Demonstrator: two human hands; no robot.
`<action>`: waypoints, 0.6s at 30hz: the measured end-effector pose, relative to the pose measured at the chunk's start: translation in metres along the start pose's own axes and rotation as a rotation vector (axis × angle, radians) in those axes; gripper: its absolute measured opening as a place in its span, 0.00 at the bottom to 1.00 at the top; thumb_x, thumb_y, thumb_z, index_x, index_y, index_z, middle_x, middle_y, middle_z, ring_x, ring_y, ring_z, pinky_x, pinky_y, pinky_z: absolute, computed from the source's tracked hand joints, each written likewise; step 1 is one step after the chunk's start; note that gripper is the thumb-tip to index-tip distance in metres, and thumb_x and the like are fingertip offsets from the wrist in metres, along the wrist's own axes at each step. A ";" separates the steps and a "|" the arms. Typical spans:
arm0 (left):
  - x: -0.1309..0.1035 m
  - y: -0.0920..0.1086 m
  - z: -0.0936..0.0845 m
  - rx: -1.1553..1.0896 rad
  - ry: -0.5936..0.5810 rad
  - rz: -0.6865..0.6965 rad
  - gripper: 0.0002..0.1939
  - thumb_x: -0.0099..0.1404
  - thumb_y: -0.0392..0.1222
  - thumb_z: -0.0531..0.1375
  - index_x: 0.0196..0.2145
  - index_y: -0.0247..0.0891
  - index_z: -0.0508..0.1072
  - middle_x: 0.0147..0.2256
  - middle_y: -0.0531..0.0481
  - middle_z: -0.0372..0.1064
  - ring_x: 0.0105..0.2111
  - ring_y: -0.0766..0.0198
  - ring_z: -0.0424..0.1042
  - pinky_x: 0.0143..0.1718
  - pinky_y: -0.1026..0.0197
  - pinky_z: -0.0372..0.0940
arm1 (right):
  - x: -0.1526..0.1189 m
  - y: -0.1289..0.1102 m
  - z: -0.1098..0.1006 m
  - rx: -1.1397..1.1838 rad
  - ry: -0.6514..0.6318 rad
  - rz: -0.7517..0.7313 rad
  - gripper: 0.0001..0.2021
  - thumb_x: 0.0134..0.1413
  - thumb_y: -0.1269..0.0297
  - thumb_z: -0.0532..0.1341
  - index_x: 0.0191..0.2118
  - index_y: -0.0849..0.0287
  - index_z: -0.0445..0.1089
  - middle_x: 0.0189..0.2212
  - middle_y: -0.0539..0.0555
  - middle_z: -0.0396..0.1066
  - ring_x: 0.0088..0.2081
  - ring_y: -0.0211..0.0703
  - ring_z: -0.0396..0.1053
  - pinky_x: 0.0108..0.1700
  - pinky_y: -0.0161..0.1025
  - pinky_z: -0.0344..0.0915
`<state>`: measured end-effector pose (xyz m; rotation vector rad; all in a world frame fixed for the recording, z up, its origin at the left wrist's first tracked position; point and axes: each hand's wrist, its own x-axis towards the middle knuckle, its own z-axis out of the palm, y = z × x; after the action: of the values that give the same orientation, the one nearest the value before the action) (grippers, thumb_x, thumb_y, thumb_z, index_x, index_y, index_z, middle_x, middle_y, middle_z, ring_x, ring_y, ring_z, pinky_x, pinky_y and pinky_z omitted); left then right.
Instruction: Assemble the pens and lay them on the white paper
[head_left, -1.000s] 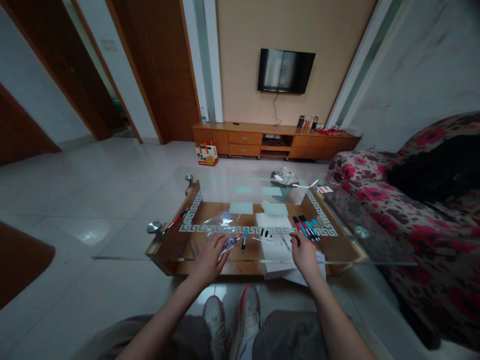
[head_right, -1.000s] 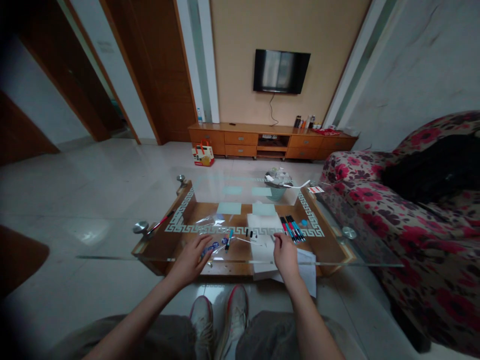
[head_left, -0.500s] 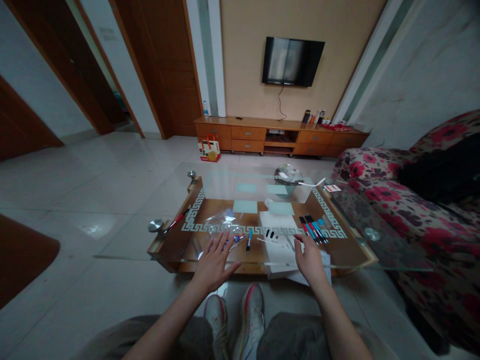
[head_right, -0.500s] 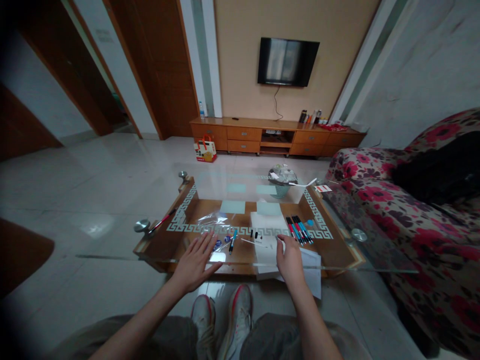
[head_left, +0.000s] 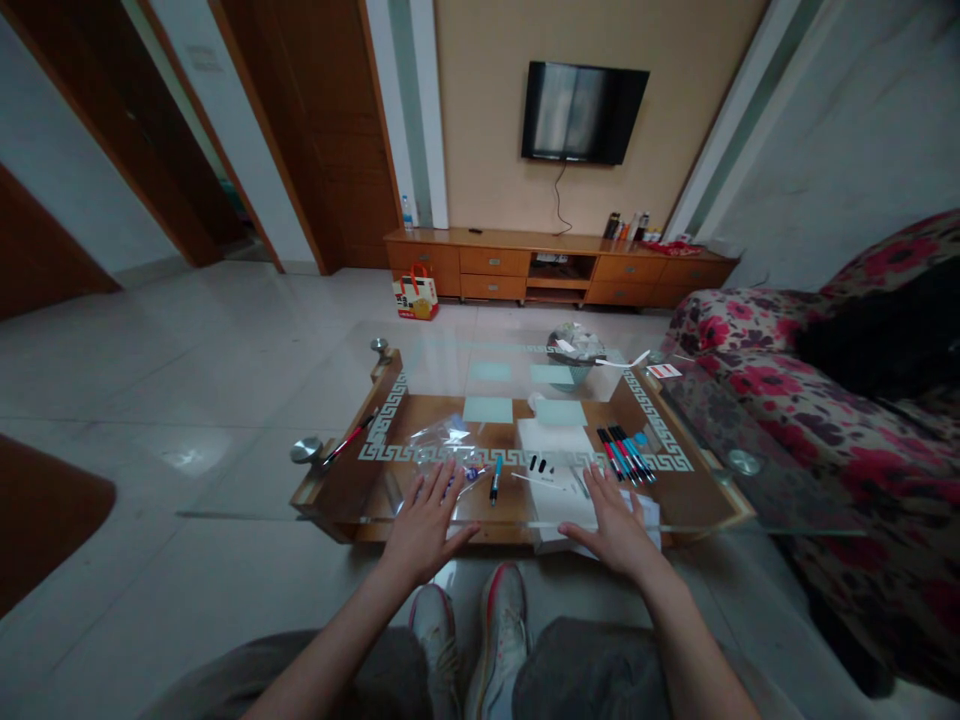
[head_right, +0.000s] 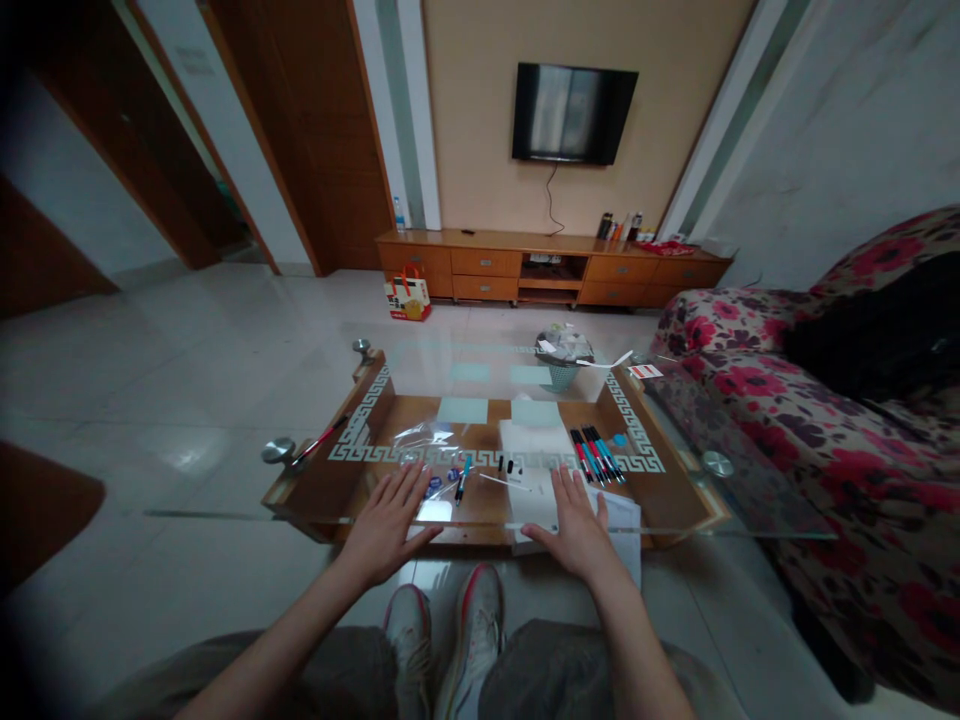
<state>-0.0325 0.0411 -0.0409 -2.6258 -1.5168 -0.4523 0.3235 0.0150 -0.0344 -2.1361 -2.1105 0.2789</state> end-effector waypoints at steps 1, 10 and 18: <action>0.000 0.000 0.000 0.012 -0.002 0.000 0.42 0.69 0.65 0.50 0.71 0.41 0.47 0.71 0.43 0.43 0.70 0.48 0.42 0.68 0.44 0.43 | 0.000 -0.001 -0.001 -0.004 -0.013 0.000 0.50 0.52 0.37 0.60 0.73 0.58 0.41 0.72 0.61 0.39 0.72 0.60 0.35 0.67 0.66 0.37; 0.001 0.001 0.001 0.013 0.010 -0.008 0.41 0.69 0.65 0.51 0.71 0.42 0.48 0.71 0.43 0.44 0.70 0.47 0.42 0.67 0.43 0.44 | 0.002 0.001 0.001 0.004 0.012 -0.004 0.49 0.51 0.38 0.61 0.72 0.53 0.43 0.72 0.62 0.41 0.72 0.63 0.36 0.65 0.67 0.39; 0.000 0.000 0.000 -0.031 0.006 -0.002 0.42 0.68 0.64 0.53 0.71 0.41 0.48 0.70 0.42 0.45 0.70 0.46 0.42 0.67 0.43 0.43 | 0.001 0.002 0.000 0.029 0.036 -0.024 0.49 0.50 0.38 0.63 0.72 0.55 0.46 0.71 0.64 0.43 0.71 0.64 0.39 0.65 0.68 0.39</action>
<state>-0.0328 0.0416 -0.0408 -2.6438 -1.5224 -0.4880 0.3251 0.0158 -0.0352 -2.0823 -2.0980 0.2643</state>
